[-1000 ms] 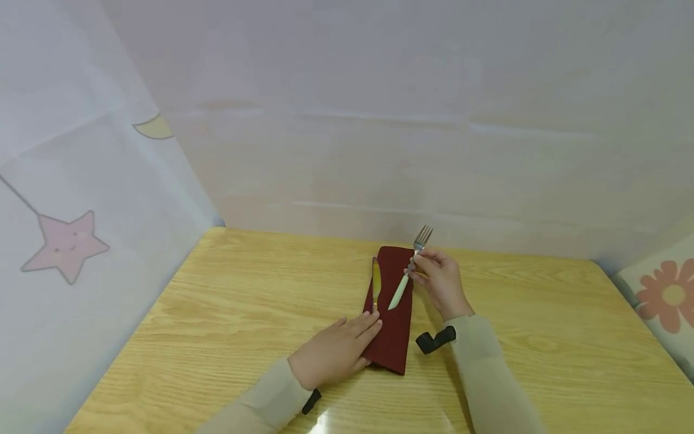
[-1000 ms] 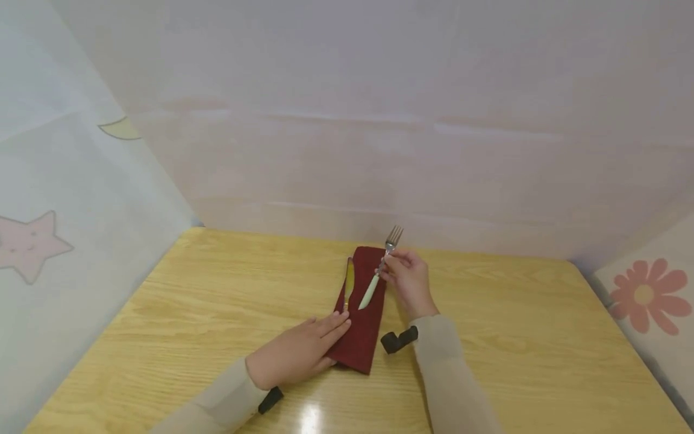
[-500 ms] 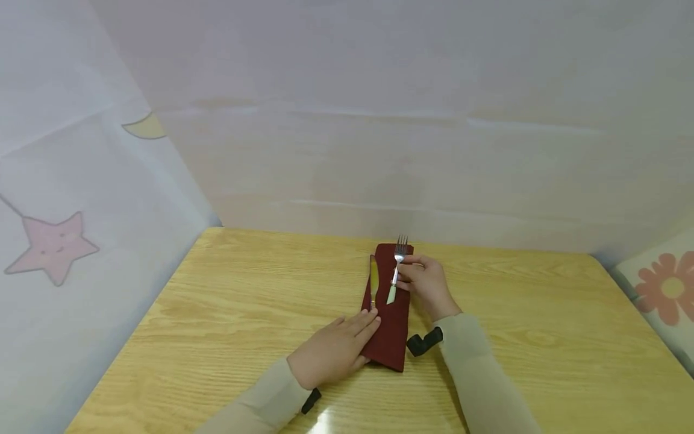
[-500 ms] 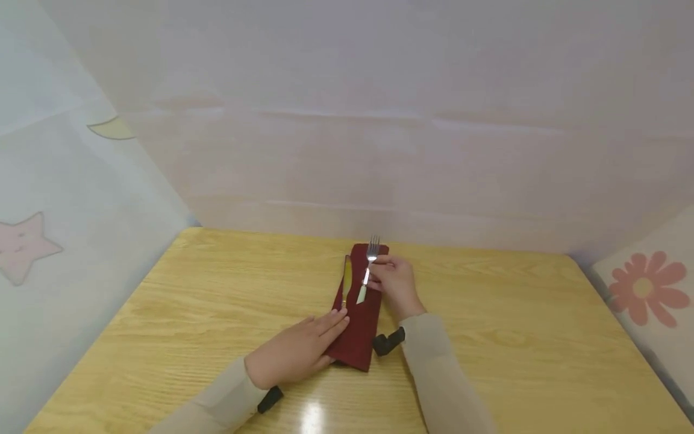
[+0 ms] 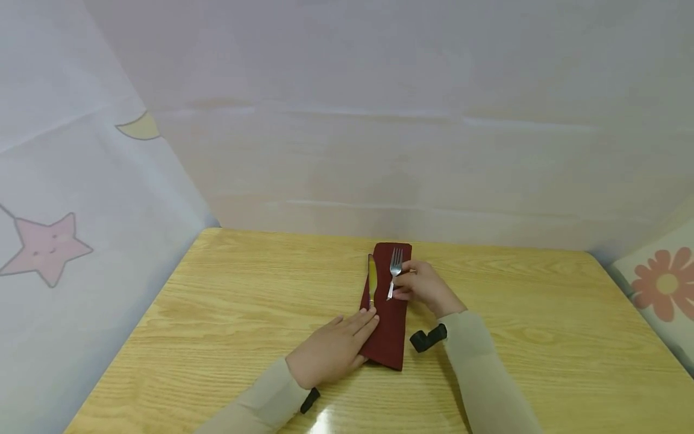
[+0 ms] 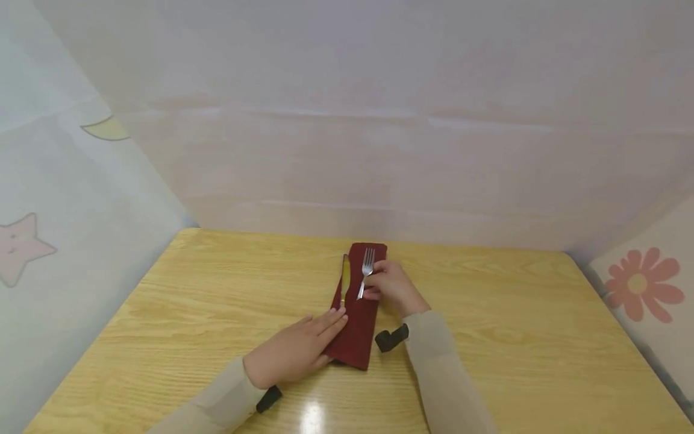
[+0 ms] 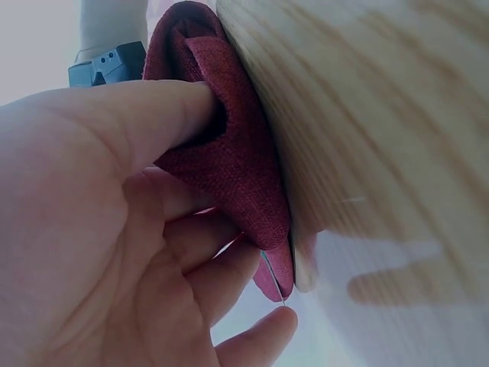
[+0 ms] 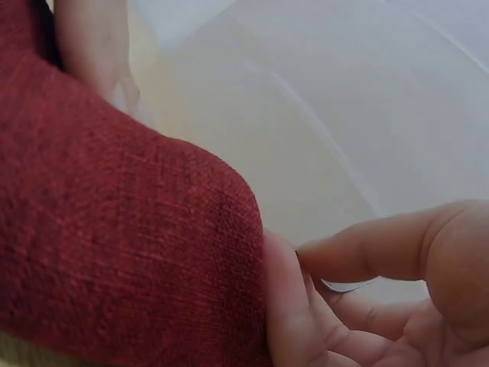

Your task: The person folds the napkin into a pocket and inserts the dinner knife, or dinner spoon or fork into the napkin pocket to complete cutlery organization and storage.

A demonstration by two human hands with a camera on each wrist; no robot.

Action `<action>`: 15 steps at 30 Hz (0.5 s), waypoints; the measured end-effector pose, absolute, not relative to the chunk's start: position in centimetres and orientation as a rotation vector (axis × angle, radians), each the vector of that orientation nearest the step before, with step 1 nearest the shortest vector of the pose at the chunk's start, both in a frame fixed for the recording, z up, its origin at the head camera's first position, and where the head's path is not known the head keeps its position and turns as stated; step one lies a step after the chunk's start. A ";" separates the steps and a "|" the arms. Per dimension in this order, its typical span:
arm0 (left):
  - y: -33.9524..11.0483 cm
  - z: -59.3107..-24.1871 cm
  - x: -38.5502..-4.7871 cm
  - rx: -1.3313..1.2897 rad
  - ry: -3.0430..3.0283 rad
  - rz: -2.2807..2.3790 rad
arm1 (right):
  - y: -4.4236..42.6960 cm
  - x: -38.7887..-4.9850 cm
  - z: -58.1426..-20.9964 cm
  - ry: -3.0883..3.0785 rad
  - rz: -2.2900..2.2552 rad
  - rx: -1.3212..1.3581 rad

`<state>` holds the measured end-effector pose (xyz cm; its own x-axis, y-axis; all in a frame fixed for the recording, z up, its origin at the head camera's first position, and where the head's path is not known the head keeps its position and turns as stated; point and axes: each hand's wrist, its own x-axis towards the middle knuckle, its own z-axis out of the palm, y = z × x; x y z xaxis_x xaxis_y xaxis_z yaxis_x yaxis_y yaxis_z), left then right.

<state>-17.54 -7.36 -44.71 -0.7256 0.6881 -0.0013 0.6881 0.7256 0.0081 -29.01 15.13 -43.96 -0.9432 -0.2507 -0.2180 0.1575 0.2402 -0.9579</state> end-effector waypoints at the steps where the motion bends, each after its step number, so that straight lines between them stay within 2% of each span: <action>1: -7.4 -44.7 -17.6 1.164 2.914 0.010 | 15.1 -29.0 -44.0 2.192 -1.746 -0.079; 10: -7.4 -44.8 -17.6 1.161 2.901 0.023 | 14.9 -29.0 -44.0 2.312 -1.721 -0.008; 15: -7.4 -44.8 -17.5 1.180 2.906 0.032 | 15.1 -29.1 -44.6 2.442 -1.516 -0.027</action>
